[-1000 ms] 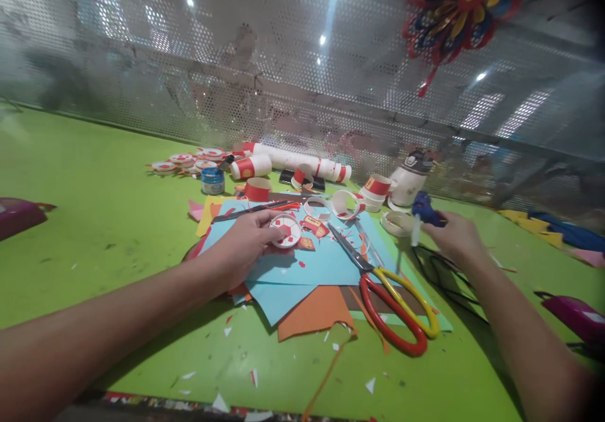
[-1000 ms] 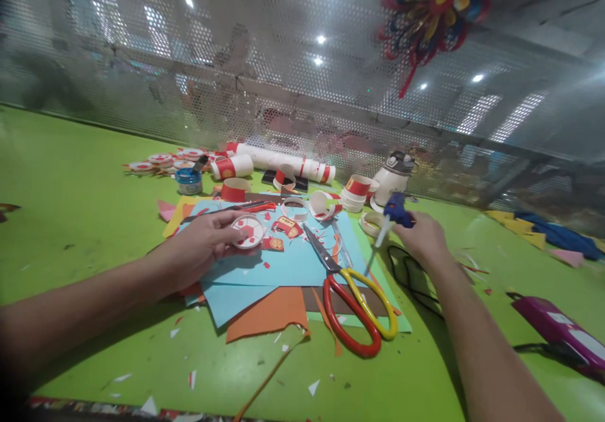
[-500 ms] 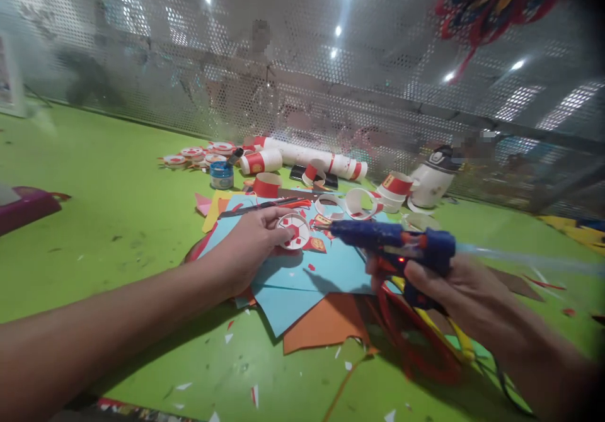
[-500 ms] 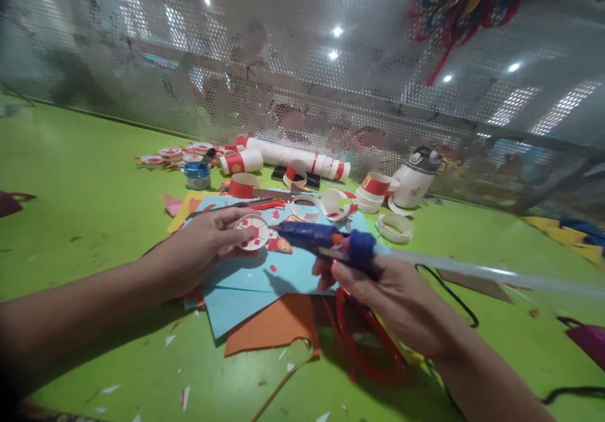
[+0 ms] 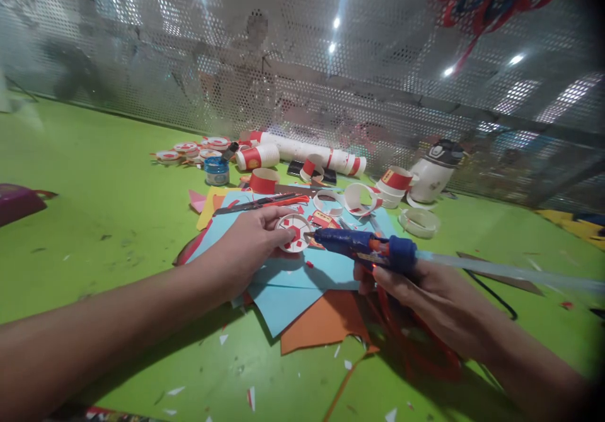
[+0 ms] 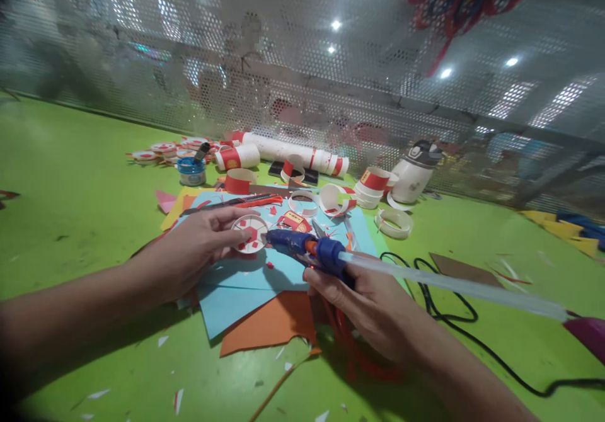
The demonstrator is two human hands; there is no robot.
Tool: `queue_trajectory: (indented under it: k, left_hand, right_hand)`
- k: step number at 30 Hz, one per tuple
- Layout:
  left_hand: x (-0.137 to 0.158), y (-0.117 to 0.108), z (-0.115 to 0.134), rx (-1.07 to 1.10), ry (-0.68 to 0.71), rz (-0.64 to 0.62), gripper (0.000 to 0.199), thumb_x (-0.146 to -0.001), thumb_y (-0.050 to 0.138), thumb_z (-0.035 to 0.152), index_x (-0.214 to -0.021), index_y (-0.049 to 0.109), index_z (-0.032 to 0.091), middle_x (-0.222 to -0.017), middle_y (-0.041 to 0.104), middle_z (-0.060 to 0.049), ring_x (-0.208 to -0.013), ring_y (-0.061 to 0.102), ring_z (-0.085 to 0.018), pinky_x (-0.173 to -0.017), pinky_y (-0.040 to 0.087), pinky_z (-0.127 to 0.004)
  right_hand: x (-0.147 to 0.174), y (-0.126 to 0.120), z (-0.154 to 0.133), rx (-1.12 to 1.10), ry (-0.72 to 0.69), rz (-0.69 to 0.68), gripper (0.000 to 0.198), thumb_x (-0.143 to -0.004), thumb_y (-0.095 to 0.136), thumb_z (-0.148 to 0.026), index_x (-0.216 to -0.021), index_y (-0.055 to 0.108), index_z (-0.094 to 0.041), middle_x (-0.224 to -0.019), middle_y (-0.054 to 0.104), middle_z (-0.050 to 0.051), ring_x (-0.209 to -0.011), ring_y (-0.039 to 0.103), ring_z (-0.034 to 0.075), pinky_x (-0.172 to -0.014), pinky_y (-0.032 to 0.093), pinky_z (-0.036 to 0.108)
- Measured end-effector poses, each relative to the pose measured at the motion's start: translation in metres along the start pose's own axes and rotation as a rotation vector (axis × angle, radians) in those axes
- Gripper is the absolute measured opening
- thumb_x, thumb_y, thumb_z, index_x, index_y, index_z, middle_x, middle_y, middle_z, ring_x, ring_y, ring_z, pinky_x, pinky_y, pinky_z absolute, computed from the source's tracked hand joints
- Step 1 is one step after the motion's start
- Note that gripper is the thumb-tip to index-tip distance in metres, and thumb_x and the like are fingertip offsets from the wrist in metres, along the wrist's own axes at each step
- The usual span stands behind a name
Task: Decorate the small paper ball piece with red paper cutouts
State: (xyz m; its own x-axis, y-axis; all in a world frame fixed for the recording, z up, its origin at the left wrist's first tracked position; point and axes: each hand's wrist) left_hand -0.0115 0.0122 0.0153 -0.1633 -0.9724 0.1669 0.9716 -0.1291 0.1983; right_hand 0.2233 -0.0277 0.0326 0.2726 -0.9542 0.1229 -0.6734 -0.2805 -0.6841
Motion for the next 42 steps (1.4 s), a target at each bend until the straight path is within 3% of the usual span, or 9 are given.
queue_trajectory:
  k: [7,15,25,42]
  left_hand:
    - [-0.003,0.000,-0.001,0.033,-0.037,0.024,0.040,-0.076,0.064,0.005,-0.115,0.063,0.015,-0.092,0.071,-0.008,-0.056,0.064,-0.011,-0.063,0.059,-0.031]
    - [-0.001,-0.001,-0.001,0.021,-0.027,0.005,0.041,-0.077,0.067,0.010,-0.118,0.062,0.015,-0.092,0.071,-0.010,-0.066,0.070,-0.017,-0.061,0.059,-0.029]
    - [-0.001,-0.002,-0.003,0.027,-0.013,-0.012,0.043,-0.077,0.068,0.012,-0.119,0.061,0.015,-0.086,0.073,-0.010,-0.063,0.070,-0.019,-0.053,0.057,-0.027]
    - [-0.002,-0.004,-0.004,0.039,-0.019,-0.025,0.050,-0.073,0.071,0.011,-0.122,0.060,0.016,-0.090,0.073,-0.011,-0.068,0.071,-0.019,-0.059,0.059,-0.029]
  right_hand:
    - [0.000,0.002,-0.001,-0.024,-0.073,-0.005,0.049,-0.089,0.043,-0.063,-0.079,0.061,-0.019,-0.070,0.062,0.003,-0.056,0.050,0.013,-0.046,0.039,0.023]
    - [0.001,0.003,-0.007,-0.061,-0.063,0.021,0.050,-0.089,0.044,-0.064,-0.076,0.059,-0.018,-0.067,0.060,0.003,-0.055,0.052,0.012,-0.049,0.042,0.024]
    - [0.002,0.004,-0.012,-0.047,-0.067,0.030,0.051,-0.088,0.043,-0.064,-0.070,0.058,-0.019,-0.064,0.061,0.003,-0.056,0.053,0.014,-0.050,0.043,0.025]
    - [0.005,0.004,-0.015,-0.062,-0.070,0.033,0.048,-0.091,0.044,-0.060,-0.072,0.058,-0.018,-0.064,0.061,0.001,-0.055,0.052,0.012,-0.052,0.042,0.025]
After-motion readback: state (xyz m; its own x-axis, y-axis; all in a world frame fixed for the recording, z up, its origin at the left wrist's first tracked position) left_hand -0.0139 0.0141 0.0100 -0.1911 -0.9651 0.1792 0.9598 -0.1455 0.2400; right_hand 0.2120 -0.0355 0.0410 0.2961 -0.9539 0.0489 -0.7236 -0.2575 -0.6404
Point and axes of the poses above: each hand's wrist, its own x-axis away from the middle knuckle, its own y-axis out of the palm, z = x × y
